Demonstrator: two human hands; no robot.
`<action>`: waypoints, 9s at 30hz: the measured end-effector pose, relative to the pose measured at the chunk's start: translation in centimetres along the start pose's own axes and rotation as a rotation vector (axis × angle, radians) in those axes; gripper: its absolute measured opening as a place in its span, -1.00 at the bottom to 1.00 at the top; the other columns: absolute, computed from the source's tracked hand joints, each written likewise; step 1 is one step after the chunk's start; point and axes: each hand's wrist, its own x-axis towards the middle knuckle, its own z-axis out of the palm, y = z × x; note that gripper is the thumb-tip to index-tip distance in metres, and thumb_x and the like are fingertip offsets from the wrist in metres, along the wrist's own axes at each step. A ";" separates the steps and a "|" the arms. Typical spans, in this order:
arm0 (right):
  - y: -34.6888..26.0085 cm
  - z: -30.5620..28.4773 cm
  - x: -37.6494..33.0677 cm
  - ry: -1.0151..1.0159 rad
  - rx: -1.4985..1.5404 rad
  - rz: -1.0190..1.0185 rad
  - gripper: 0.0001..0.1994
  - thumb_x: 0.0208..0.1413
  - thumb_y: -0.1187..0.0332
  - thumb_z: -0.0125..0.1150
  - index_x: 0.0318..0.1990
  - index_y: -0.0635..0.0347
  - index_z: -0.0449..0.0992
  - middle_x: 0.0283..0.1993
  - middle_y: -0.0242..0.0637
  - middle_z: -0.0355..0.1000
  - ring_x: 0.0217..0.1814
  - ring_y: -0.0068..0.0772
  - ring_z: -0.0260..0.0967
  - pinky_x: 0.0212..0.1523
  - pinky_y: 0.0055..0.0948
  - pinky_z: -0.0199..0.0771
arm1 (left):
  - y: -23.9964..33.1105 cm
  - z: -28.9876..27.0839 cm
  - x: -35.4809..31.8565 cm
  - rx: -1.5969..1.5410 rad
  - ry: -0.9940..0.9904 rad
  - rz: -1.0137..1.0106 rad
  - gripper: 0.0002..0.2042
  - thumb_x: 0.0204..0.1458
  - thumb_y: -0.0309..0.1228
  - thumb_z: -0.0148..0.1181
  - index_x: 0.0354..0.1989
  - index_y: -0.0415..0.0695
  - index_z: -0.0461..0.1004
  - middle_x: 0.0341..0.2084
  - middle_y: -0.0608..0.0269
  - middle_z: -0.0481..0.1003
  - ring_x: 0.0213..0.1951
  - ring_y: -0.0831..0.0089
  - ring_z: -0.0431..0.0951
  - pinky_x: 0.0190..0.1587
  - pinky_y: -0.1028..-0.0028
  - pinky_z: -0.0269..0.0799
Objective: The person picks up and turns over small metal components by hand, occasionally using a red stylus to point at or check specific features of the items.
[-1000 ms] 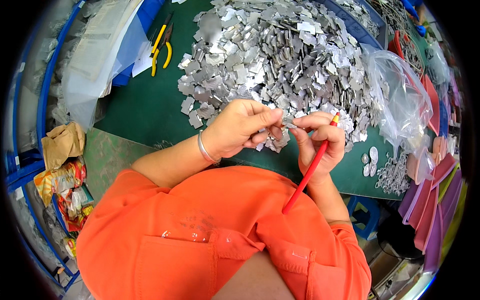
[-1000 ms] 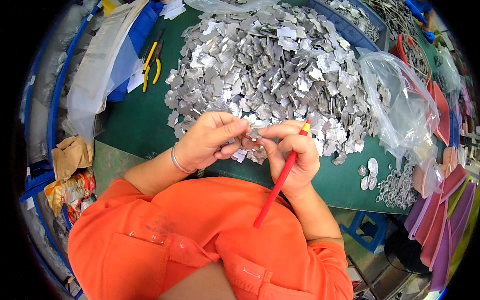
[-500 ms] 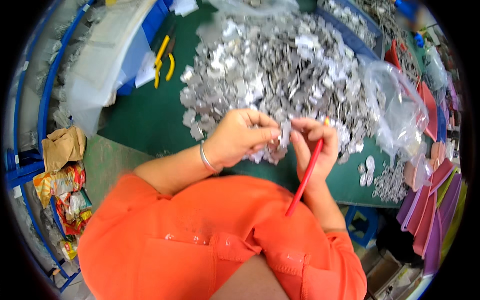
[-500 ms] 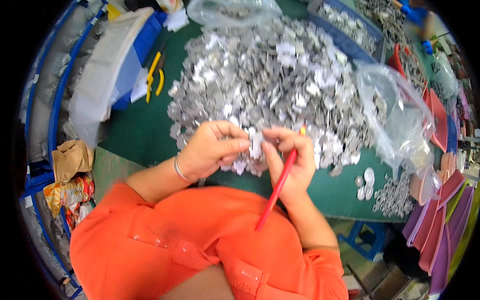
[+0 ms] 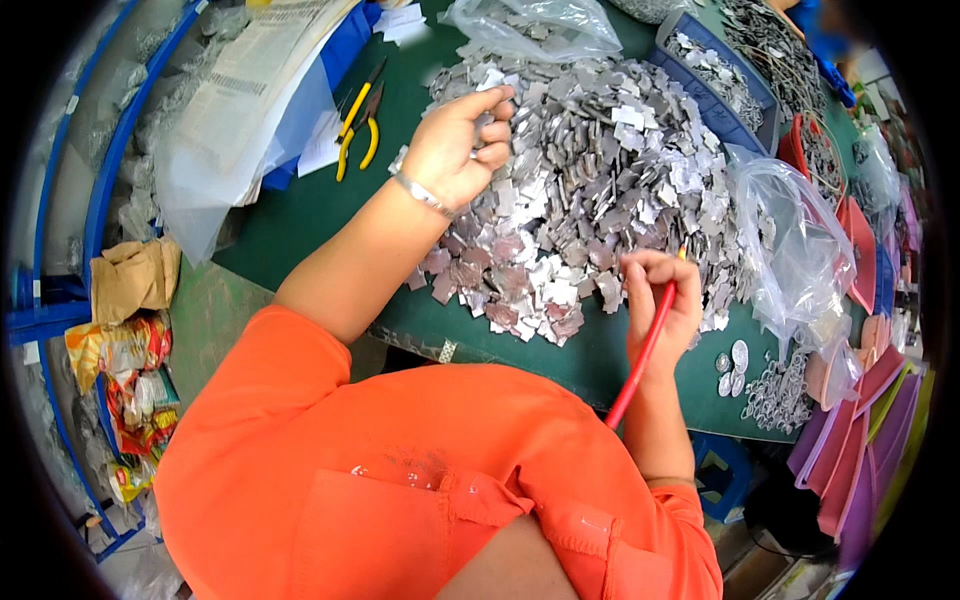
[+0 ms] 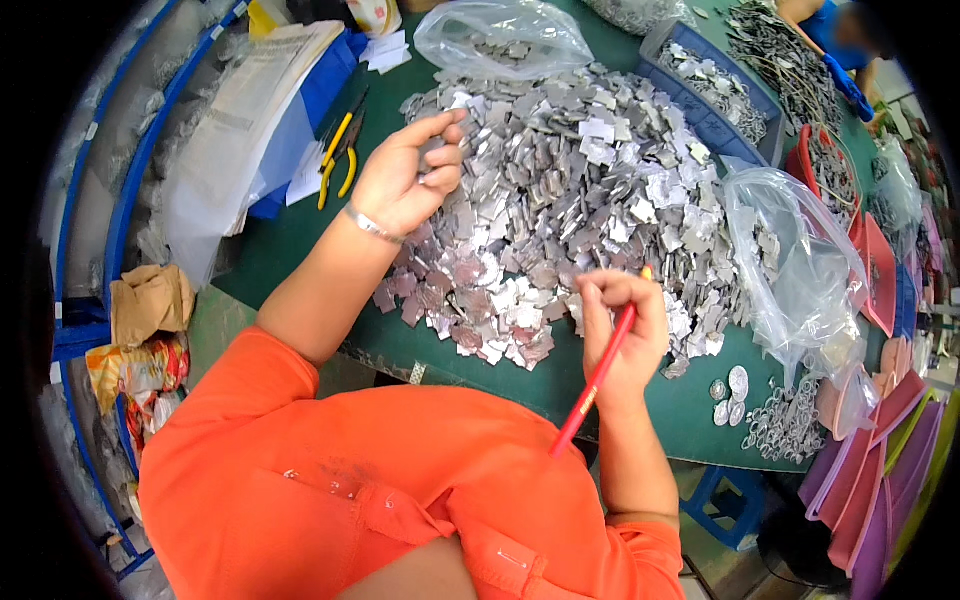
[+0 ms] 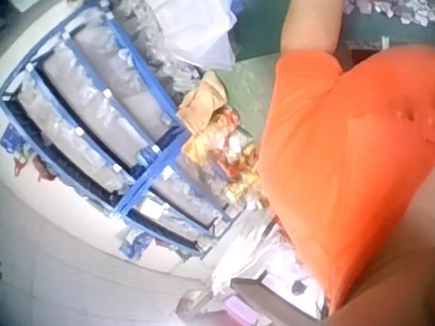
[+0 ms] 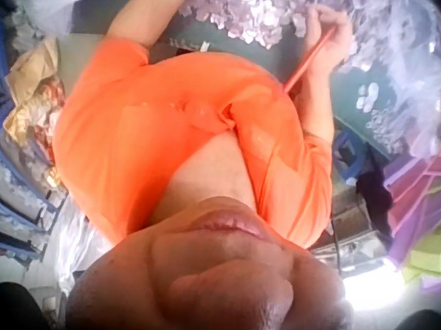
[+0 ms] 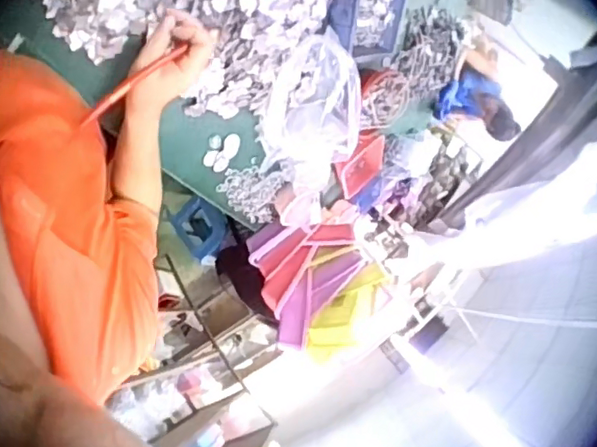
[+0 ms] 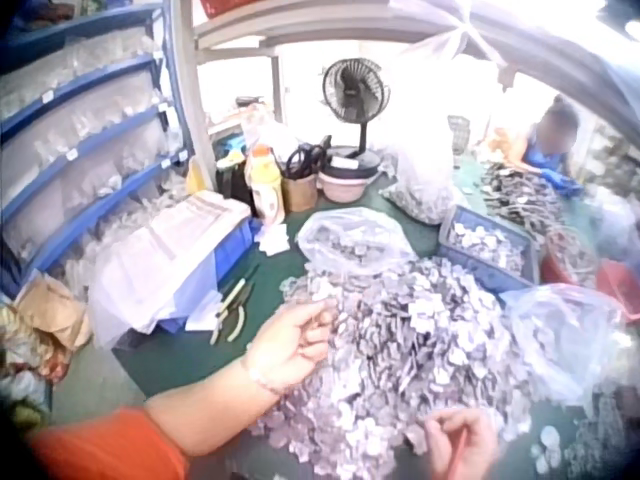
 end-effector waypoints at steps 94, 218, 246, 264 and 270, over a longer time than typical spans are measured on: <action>1.1 6.1 3.9 -0.385 -0.674 -0.424 -0.76 -0.19 0.40 0.29 -0.51 0.18 0.27 -0.58 -0.23 0.28 -0.52 -0.12 0.27 -0.52 -0.26 0.30 | -4.0 -2.9 -9.9 0.415 0.025 0.237 -0.88 0.02 -0.55 0.05 -0.26 -0.27 0.39 -0.51 0.31 0.39 -0.66 0.75 0.17 -0.65 0.72 0.04; 0.8 -3.8 -7.5 -0.043 0.240 0.063 -0.71 -0.12 0.70 0.21 -0.45 0.19 0.18 -0.29 -0.13 0.40 -0.32 -0.54 0.33 -0.33 -0.62 0.35 | -12.6 0.2 -12.6 0.413 -0.160 -0.344 -0.79 0.09 -0.36 0.04 -0.28 -0.30 0.43 -0.46 0.18 0.49 -0.52 0.56 0.46 -0.57 0.63 0.37; 0.3 -4.0 -7.4 -0.001 0.376 0.240 -0.81 0.03 0.64 0.05 -0.38 0.21 0.16 -0.26 -0.03 0.41 -0.39 -0.51 0.37 -0.36 -0.57 0.46 | -12.9 0.7 -12.7 0.592 -0.091 -0.226 -0.82 -0.11 -0.60 0.20 -0.28 -0.28 0.42 -0.54 0.28 0.43 -0.58 0.63 0.39 -0.63 0.70 0.24; 0.4 -4.6 -6.9 0.038 0.120 0.035 -0.84 0.17 0.48 -0.10 -0.14 0.34 0.36 -0.32 -0.22 0.41 -0.38 -0.55 0.30 -0.36 -0.61 0.29 | -13.4 -0.1 -12.5 0.625 -0.122 -0.236 -0.90 -0.04 -0.50 0.19 -0.36 -0.24 0.46 -0.62 0.35 0.41 -0.65 0.73 0.27 -0.66 0.72 0.12; 0.4 -3.2 -7.5 -0.036 0.123 -0.111 -0.73 -0.16 0.70 0.23 -0.32 0.27 0.31 -0.34 -0.13 0.42 -0.35 -0.46 0.38 -0.30 -0.54 0.39 | -13.2 -0.4 -12.5 0.631 -0.139 -0.255 -0.88 -0.05 -0.54 0.18 -0.33 -0.23 0.43 -0.52 0.30 0.44 -0.61 0.71 0.29 -0.66 0.71 0.12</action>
